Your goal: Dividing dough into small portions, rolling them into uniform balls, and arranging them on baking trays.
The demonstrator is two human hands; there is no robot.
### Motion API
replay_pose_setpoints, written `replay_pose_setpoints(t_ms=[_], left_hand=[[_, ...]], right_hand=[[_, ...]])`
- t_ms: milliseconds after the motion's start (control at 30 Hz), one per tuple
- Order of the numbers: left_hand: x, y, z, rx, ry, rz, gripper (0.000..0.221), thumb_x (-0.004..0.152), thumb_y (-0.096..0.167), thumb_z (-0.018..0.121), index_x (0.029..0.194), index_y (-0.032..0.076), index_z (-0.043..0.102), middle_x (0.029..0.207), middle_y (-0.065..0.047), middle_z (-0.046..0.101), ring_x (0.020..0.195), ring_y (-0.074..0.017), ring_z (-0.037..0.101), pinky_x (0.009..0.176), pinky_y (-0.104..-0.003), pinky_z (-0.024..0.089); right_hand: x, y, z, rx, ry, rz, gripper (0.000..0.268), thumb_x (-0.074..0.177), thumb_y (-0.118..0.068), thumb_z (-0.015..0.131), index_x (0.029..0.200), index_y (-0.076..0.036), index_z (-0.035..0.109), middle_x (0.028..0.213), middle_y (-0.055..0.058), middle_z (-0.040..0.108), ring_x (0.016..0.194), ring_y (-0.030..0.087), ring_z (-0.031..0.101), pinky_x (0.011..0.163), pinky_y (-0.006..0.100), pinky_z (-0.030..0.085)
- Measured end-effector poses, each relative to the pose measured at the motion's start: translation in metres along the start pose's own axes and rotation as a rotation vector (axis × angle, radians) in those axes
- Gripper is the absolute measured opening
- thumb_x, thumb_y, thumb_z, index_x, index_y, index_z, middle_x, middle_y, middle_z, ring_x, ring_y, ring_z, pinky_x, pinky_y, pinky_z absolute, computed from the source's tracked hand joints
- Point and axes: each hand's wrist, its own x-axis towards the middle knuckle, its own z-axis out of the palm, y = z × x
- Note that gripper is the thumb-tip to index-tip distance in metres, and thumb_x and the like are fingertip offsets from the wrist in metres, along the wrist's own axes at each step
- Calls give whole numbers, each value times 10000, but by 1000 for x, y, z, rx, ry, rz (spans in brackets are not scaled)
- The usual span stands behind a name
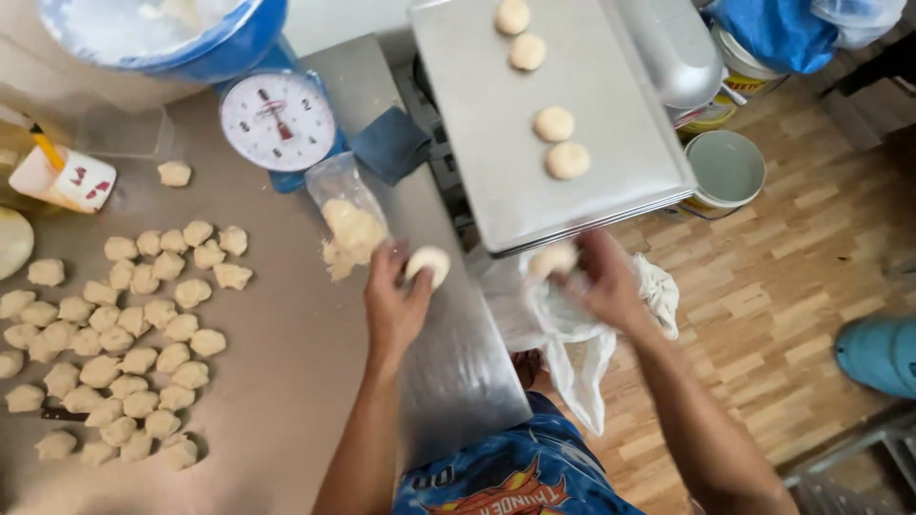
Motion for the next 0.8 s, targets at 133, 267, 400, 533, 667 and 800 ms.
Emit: replay_pose_setpoints(t_ms=[133, 267, 400, 533, 667, 800], left_hand=[[57, 49, 92, 33, -54, 190, 458, 853, 29, 723, 1300, 11, 624, 1239, -279, 678, 1186, -455, 636, 965, -486, 551], [110, 21, 161, 191, -22, 7, 327, 820, 194, 756, 1143, 171, 715, 1033, -101, 759, 902, -284, 762, 788, -371, 616], [123, 16, 192, 305, 70, -114, 296, 786, 214, 770, 1072, 156, 717, 990, -72, 777, 907, -278, 768, 765, -364, 610], [113, 53, 194, 501, 78, -98, 275, 857, 177, 723, 1117, 91, 694, 1017, -144, 752, 1012, -343, 735, 865, -427, 598], [119, 40, 190, 556, 58, -19, 263, 858, 197, 750, 1098, 89, 735, 1002, -146, 705, 995, -365, 715, 861, -428, 588], [127, 18, 188, 353, 73, 29, 228, 849, 149, 744, 1072, 103, 747, 938, -143, 736, 873, -340, 739, 753, -405, 598]], right_hand=[[75, -50, -72, -304, 88, -106, 659, 857, -117, 790, 1482, -155, 585, 862, 98, 633, 761, 200, 597, 744, 314, 529], [131, -7, -106, -207, 194, 66, 366, 818, -124, 817, 1173, -85, 734, 998, 160, 692, 899, 301, 728, 774, 382, 596], [164, 26, -109, -130, 125, 161, 312, 789, -229, 845, 1078, -140, 768, 823, 102, 711, 761, 195, 701, 677, 348, 567], [172, 24, -110, -251, 23, 173, 277, 829, -264, 825, 1088, -183, 767, 779, 95, 734, 715, 187, 705, 632, 332, 542], [176, 16, -122, -562, -67, 34, 291, 868, -353, 773, 1092, -167, 776, 954, 172, 755, 1019, 381, 679, 870, 474, 536], [177, 12, -128, -381, -124, 72, 263, 801, -251, 786, 1057, -189, 775, 828, 146, 750, 809, 280, 725, 761, 399, 555]])
